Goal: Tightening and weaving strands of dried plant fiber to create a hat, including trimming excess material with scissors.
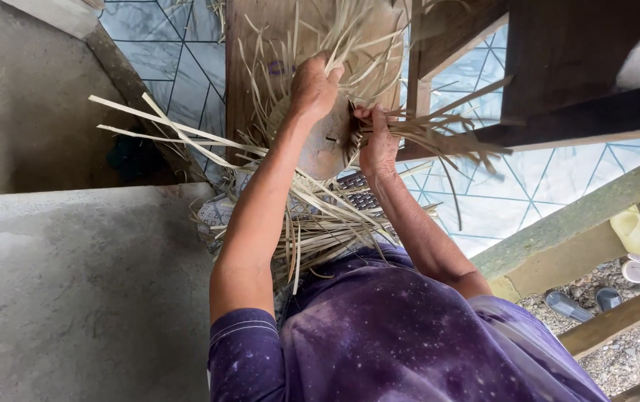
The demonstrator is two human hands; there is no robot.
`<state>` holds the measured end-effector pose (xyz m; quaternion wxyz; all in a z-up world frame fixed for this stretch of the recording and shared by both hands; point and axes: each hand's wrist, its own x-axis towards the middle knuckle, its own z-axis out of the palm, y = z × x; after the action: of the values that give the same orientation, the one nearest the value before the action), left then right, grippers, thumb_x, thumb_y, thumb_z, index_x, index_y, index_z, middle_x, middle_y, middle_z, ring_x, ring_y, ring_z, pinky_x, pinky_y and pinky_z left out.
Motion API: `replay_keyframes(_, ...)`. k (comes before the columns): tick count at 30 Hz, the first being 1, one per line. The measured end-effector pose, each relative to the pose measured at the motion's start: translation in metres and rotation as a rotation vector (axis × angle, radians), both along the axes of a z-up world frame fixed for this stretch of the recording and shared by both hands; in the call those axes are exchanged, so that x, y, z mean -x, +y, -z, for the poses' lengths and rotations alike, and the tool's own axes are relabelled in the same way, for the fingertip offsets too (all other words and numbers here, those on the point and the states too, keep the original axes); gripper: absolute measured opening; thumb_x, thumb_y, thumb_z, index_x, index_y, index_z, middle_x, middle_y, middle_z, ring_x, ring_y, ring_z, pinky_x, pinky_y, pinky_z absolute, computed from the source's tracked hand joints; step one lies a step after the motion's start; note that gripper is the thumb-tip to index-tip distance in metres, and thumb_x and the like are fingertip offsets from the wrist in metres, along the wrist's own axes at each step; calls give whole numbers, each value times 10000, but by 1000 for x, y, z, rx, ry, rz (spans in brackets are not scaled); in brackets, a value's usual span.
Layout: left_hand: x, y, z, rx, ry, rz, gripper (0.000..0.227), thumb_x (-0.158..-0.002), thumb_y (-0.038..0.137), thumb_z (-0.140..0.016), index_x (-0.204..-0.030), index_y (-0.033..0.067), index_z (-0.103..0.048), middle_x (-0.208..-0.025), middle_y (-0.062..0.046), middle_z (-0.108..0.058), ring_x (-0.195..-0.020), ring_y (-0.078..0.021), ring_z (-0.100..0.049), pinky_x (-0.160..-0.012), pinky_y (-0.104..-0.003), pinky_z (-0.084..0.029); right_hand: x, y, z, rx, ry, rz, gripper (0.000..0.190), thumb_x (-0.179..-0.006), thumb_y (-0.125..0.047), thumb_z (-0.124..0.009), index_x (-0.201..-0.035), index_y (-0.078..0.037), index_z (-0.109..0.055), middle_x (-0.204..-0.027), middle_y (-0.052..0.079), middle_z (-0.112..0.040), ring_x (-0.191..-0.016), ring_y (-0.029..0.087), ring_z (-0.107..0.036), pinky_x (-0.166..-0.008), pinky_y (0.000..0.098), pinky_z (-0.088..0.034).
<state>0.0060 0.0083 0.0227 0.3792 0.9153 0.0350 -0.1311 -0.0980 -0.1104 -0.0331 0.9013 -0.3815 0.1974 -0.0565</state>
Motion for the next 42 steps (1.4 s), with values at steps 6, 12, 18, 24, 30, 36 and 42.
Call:
replay_keyframes(6, -8, 7, 3, 208, 112, -124, 221, -973, 172, -633, -1177, 99, -675, -888, -21, -770, -838, -134, -775, -747, -297, -665, -12, -6, 6, -170, 170, 12, 261, -946, 35, -607, -1205, 27, -638, -900, 89, -700, -754, 112, -577, -782, 243, -473)
replay_keyframes(12, -9, 11, 9, 309, 69, -101, 256, -940, 157, -673, -1188, 91, -677, -891, -29, -793, -838, -133, -793, -729, -273, -669, -17, -4, 10, -77, 130, -63, 222, -888, -18, -755, -1102, -77, -752, -809, -14, -656, -724, 96, -568, -745, 238, -448)
replay_keyframes(18, -10, 12, 12, 284, 93, -143, 233, -946, 185, -667, -1144, 61, -681, -886, -38, -804, -837, -145, -800, -740, -285, -662, -10, -3, 12, -98, 98, 40, 122, -862, -37, -809, -965, -28, -744, -793, 33, -702, -694, 132, -619, -726, 255, -515)
replay_keyframes(24, -7, 9, -1, 365, 92, -161, 213, -912, 150, -690, -1087, 30, -714, -887, -85, -810, -825, -181, -811, -745, -299, -680, 11, -18, 1, -42, 44, -91, 265, -855, -157, -827, -1057, 4, -767, -938, 74, -762, -866, 159, -689, -886, 288, -540)
replay_keyframes(30, 19, -8, -4, -196, -236, 131, 867, -792, 270, -926, -1485, 99, -433, -1550, -241, -385, -1453, -437, -334, -1184, -622, -294, 21, -30, -4, -70, -42, -171, 280, -859, -257, -831, -1031, -46, -767, -927, 54, -763, -904, 164, -690, -970, 339, -493)
replay_keyframes(36, 77, -7, -46, -72, -5, 518, 290, -940, 346, -741, -777, 116, -670, -803, -119, -680, -885, -376, -706, -796, -496, -551, 15, -18, 38, -80, -19, 75, 204, -939, -81, -760, -1057, 82, -730, -918, 132, -715, -845, 227, -731, -892, 451, -642)
replay_keyframes(42, 31, 1, -19, -458, -136, 548, 85, -886, 154, -706, -918, 111, -640, -892, -152, -710, -820, -411, -755, -649, -541, -608, 20, -21, 64, -132, 65, 153, 333, -888, -69, -843, -1137, 100, -699, -1047, 192, -740, -964, 294, -739, -943, 487, -614)
